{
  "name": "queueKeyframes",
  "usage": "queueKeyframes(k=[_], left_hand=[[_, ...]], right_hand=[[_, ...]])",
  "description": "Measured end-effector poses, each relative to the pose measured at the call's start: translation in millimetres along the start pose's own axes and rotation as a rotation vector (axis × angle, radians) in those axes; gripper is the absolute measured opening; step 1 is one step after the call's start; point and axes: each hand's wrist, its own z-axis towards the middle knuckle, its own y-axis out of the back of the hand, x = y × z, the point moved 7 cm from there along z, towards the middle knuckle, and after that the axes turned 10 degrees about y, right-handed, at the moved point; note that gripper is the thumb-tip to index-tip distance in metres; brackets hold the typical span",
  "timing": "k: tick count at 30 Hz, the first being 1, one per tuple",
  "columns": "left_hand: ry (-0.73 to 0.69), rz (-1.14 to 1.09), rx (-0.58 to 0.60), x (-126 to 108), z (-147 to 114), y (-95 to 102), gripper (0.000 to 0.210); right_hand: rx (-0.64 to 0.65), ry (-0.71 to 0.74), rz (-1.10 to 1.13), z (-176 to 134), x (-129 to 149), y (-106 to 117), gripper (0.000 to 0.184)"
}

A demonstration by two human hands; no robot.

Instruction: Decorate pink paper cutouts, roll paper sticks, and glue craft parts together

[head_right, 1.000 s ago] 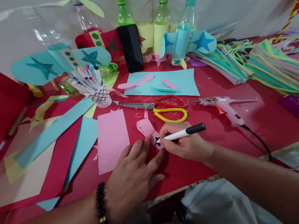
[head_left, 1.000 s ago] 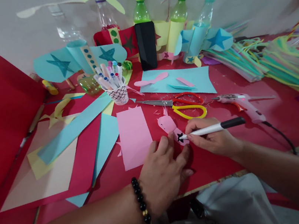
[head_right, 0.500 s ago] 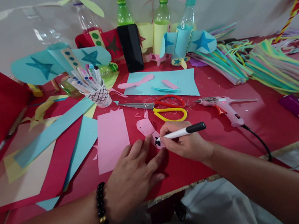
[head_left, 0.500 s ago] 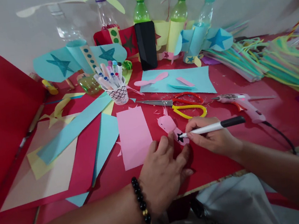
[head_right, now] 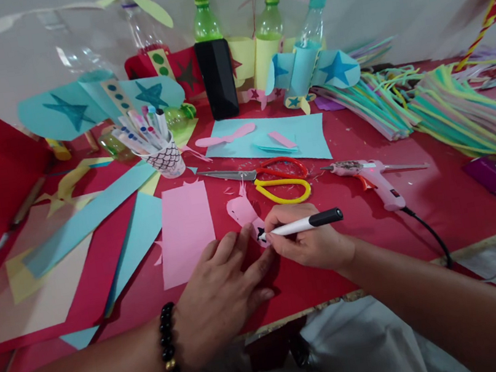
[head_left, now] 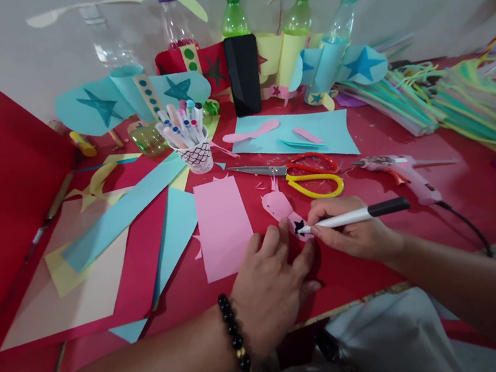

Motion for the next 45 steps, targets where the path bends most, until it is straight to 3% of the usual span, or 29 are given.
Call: queueKeyframes(k=[13,45], left_hand=[[0.008,-0.009,0.011,0.9,0.3,-1.2,0.056],[0.007,0.003,-0.005,0.0,0.0,-1.8,0.056]], right_hand=[[-0.078,-0.071,0.012,-0.6,-4.9,3.4,0.004],[-0.104,-0.082,-0.020,0.4,-4.6,5.0,0.004]])
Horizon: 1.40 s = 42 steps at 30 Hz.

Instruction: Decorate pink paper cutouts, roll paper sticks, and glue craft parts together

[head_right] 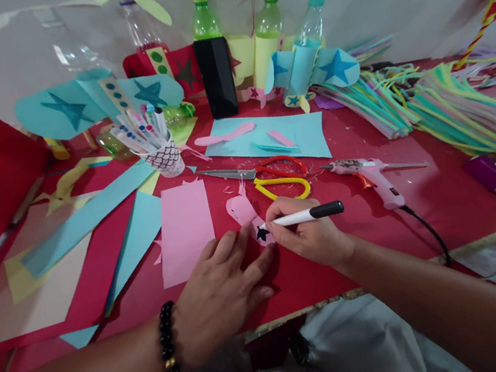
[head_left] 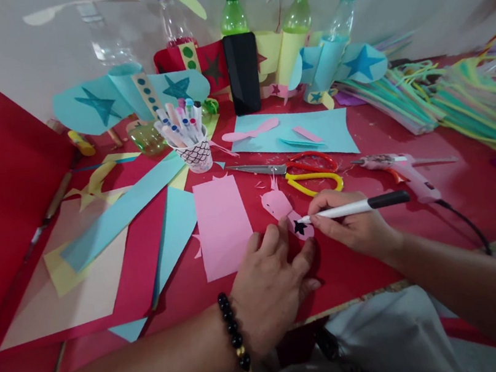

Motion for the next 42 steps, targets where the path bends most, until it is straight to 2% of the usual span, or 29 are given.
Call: queueKeyframes(k=[7,22,37,42], left_hand=[[-0.001,0.007,0.005,0.3,0.3,0.0,0.056],[-0.001,-0.007,0.012,0.1,0.4,-1.2,0.056],[-0.004,0.002,0.018,-0.3,0.4,-1.0,0.056],[-0.003,0.009,0.009,-0.5,0.9,1.4,0.056]], right_hand=[[0.017,0.009,0.021,-0.7,-0.3,-1.6,0.004],[0.001,-0.030,-0.076,0.4,-3.2,-1.5,0.006],[-0.014,-0.037,-0.010,0.0,-2.4,0.4,0.006],[-0.067,-0.045,0.028,-5.0,-5.9,7.0,0.005]])
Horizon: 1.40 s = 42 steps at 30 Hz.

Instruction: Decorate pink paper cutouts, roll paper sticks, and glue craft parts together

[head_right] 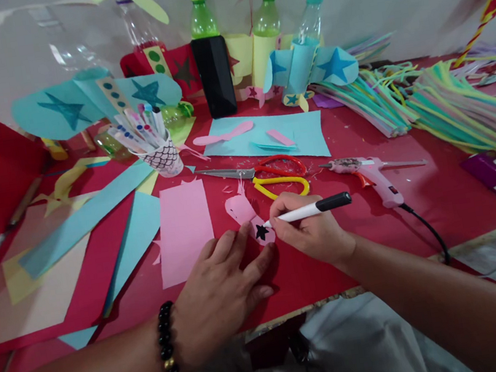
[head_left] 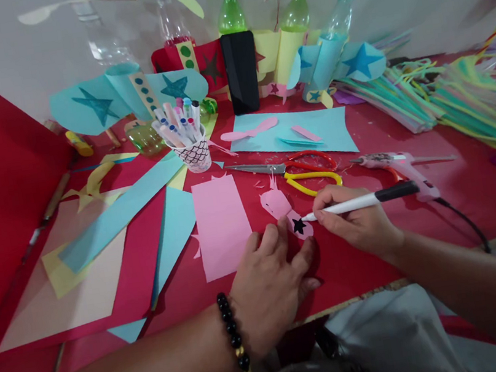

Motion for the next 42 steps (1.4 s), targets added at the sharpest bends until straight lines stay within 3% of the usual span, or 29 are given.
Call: queueKeyframes(k=[11,24,42], left_hand=[[0.020,-0.040,0.020,1,0,-0.3,0.054],[0.033,-0.006,0.043,0,1,-0.2,0.055],[0.030,0.031,0.007,0,0,0.6,0.057]], right_hand=[[-0.077,-0.011,0.055,2,-6,12,0.007],[0.088,0.134,0.159,6,10,2,0.008],[0.148,0.098,0.180,4,8,-7,0.005]])
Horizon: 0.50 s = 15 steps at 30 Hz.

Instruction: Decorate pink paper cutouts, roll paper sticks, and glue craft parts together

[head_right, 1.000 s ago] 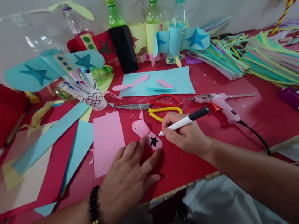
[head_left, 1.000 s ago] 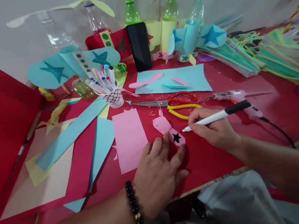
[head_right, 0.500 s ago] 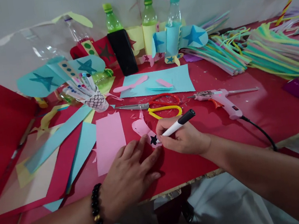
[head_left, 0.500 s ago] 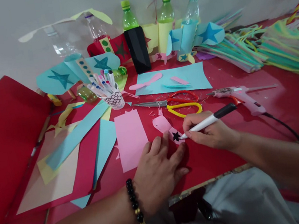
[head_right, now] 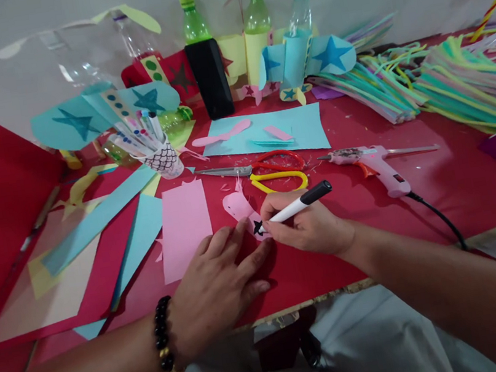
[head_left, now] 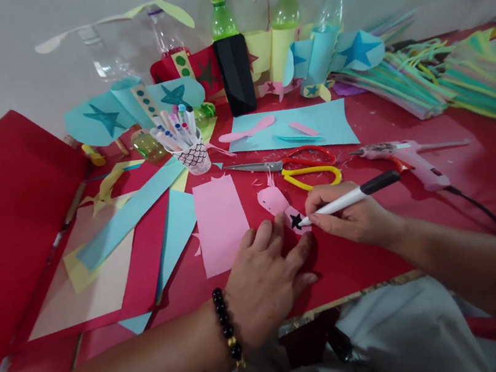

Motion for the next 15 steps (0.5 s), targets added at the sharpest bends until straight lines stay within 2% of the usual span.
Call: queueKeyframes(k=[15], left_hand=[[-0.007,-0.007,0.017,-0.1,0.1,-2.4,0.056]], right_hand=[[0.002,0.013,-0.069,-0.7,0.2,-0.5,0.008]])
